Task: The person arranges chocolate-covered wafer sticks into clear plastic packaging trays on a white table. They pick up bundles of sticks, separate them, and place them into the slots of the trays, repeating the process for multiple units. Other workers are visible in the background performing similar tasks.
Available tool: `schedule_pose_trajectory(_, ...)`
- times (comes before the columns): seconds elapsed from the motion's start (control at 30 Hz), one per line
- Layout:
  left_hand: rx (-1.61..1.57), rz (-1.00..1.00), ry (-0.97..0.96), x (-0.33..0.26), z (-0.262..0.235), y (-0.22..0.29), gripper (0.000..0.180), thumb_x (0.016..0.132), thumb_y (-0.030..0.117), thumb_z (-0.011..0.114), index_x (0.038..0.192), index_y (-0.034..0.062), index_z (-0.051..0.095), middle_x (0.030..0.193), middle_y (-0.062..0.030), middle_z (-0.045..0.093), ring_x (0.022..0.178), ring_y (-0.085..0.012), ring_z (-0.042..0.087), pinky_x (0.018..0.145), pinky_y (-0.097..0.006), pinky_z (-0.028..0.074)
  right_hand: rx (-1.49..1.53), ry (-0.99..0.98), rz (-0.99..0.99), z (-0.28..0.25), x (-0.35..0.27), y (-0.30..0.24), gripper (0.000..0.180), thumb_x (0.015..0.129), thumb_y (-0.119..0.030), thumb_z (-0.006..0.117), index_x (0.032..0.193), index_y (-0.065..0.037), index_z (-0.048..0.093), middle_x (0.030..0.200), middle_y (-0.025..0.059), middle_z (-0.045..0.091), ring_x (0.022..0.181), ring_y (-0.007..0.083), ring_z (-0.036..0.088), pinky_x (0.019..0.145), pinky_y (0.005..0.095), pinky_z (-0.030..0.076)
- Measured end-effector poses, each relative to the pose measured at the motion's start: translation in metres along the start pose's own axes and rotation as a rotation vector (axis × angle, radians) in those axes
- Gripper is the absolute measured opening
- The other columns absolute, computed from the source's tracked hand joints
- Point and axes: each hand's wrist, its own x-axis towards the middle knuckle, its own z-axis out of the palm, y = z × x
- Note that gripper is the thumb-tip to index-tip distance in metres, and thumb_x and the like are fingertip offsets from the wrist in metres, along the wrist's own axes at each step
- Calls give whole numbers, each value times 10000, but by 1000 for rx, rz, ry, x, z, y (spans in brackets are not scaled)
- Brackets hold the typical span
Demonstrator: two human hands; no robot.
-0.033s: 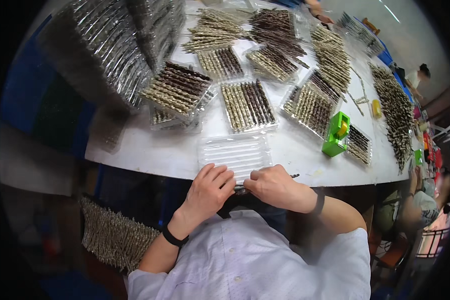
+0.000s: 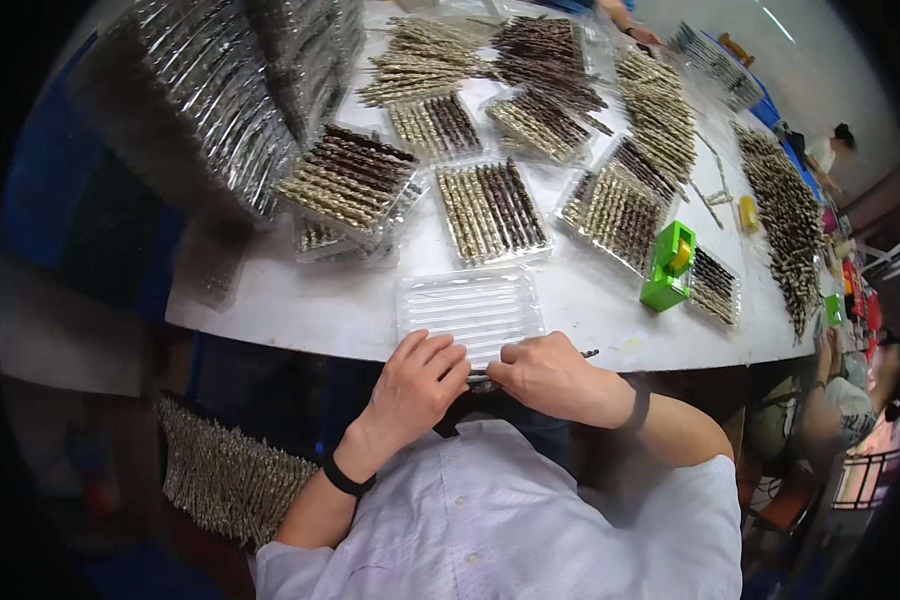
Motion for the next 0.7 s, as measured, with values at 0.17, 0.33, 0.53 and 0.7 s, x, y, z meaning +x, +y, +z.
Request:
schedule_pose_trajectory(0.17,-9,136,-23,23,24,16,279,795,148,669,1044,23,654,1119,-101,649,1117,-264,604,1030,-455,444,-11,-114,171,-24,-43,11,100,849,-162,628,805,-72,616,701,77,606,640,284,664,555,422,521)
schedule_pose_trajectory(0.33,15,193,-18,56,53,22,216,805,153,591,957,10,645,1059,-122,650,1069,-257,615,978,-400,464,-56,-132,271,-65,-66,20,182,855,-224,705,853,-66,614,757,91,615,704,304,657,633,410,519)
schedule_pose_trajectory(0.53,-37,224,-11,53,53,5,356,791,263,691,1045,18,642,1152,-129,633,1152,-281,580,1037,-428,436,-217,-138,255,-216,6,42,98,791,-115,745,854,-79,679,762,96,670,708,296,680,637,375,537)
schedule_pose_trajectory(0.7,-128,223,11,45,45,-8,482,748,321,761,1105,24,634,1241,-144,606,1247,-294,532,1091,-482,394,-432,109,16,-296,191,113,298,947,-267,628,828,5,625,649,155,548,552,315,510,578,423,433)
